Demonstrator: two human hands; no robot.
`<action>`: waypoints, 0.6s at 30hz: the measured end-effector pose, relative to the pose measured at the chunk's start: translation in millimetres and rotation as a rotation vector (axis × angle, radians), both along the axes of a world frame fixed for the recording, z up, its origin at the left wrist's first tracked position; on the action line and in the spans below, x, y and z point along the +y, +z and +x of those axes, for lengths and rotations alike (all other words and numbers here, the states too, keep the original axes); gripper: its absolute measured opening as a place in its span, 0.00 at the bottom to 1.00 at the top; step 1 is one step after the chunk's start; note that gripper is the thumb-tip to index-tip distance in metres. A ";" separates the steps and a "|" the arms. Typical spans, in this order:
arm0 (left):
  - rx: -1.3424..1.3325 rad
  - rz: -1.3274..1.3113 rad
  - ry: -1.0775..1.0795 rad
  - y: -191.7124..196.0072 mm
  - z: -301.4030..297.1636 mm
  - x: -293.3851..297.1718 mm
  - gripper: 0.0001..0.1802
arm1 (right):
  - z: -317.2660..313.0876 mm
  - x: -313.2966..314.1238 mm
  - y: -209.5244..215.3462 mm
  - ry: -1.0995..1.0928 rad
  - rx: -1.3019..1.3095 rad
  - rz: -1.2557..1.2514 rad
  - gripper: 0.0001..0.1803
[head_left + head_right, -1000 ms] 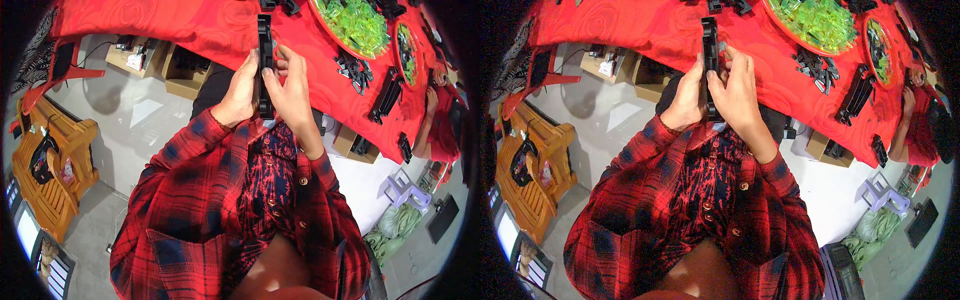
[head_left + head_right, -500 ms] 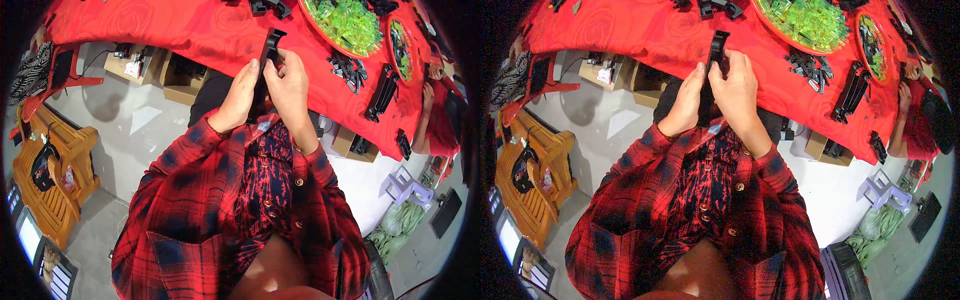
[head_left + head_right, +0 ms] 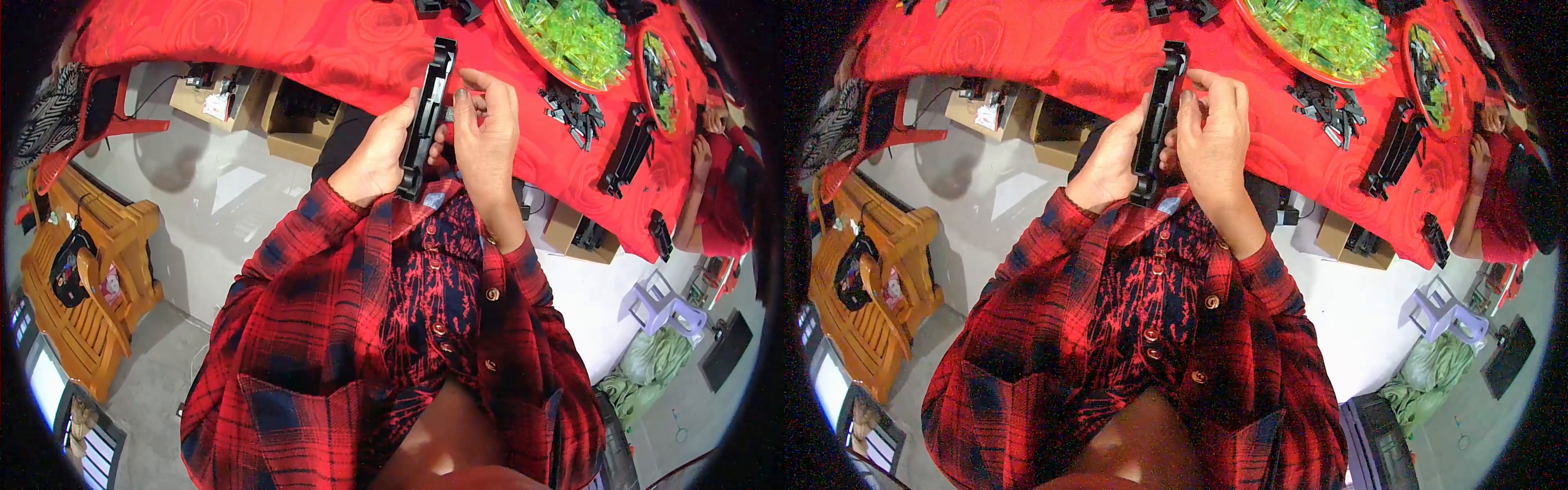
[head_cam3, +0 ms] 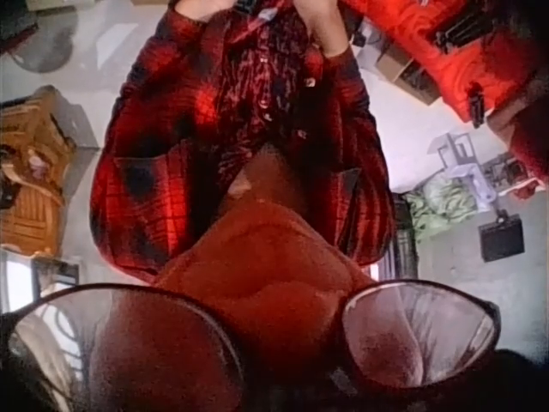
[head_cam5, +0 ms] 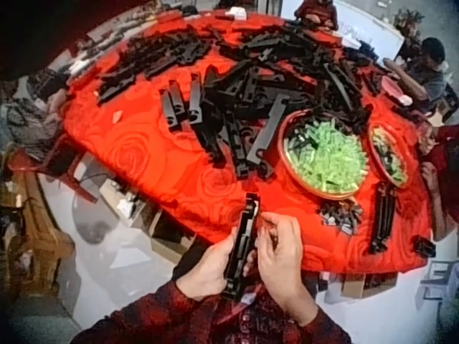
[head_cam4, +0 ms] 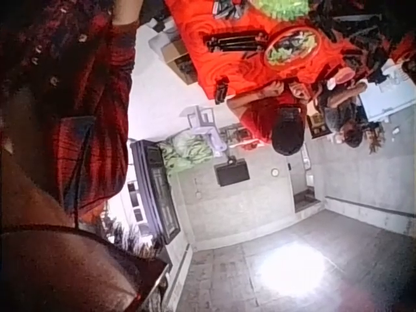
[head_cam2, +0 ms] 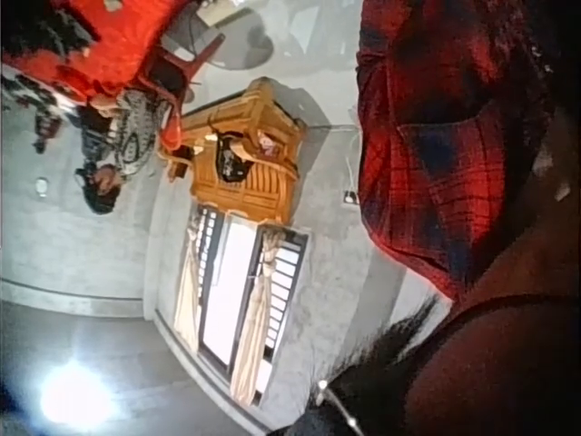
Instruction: The person assembles black plastic toy gun parts by hand, including the toy gun frame and plastic magazine parts.
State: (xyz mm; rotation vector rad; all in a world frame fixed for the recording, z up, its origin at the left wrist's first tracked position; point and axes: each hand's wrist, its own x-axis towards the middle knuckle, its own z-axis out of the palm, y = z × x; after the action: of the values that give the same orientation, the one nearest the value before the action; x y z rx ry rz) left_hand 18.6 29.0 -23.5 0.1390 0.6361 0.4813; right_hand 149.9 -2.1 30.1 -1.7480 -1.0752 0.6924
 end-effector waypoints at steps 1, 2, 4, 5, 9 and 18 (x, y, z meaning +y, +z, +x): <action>-0.002 0.002 -0.001 -1.3 -0.2 -0.9 0.28 | 0.6 -0.5 -0.7 -0.001 -0.002 0.002 0.11; 0.023 0.009 0.001 -3.5 -0.9 -3.7 0.28 | 1.7 -2.1 -3.1 0.016 -0.014 0.009 0.11; 0.044 0.010 -0.017 -2.4 3.8 -1.4 0.29 | 11.1 -0.5 -13.1 0.016 -0.051 0.031 0.11; 0.050 -0.003 -0.030 0.8 1.2 -1.4 0.30 | 15.5 1.7 -22.4 0.004 0.014 0.085 0.11; 0.089 0.059 -0.096 25.9 -1.2 3.0 0.26 | 56.3 17.5 -7.2 -0.066 0.164 0.157 0.12; 0.210 0.259 -0.268 40.5 7.9 12.6 0.18 | 159.0 70.5 -1.8 -0.097 -0.473 0.133 0.10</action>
State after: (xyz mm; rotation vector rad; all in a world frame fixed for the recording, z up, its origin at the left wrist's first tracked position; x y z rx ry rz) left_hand 26.5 41.6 17.0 0.5190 0.7461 0.2893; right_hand 308.8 68.4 28.3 -1.8786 -1.3054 0.1396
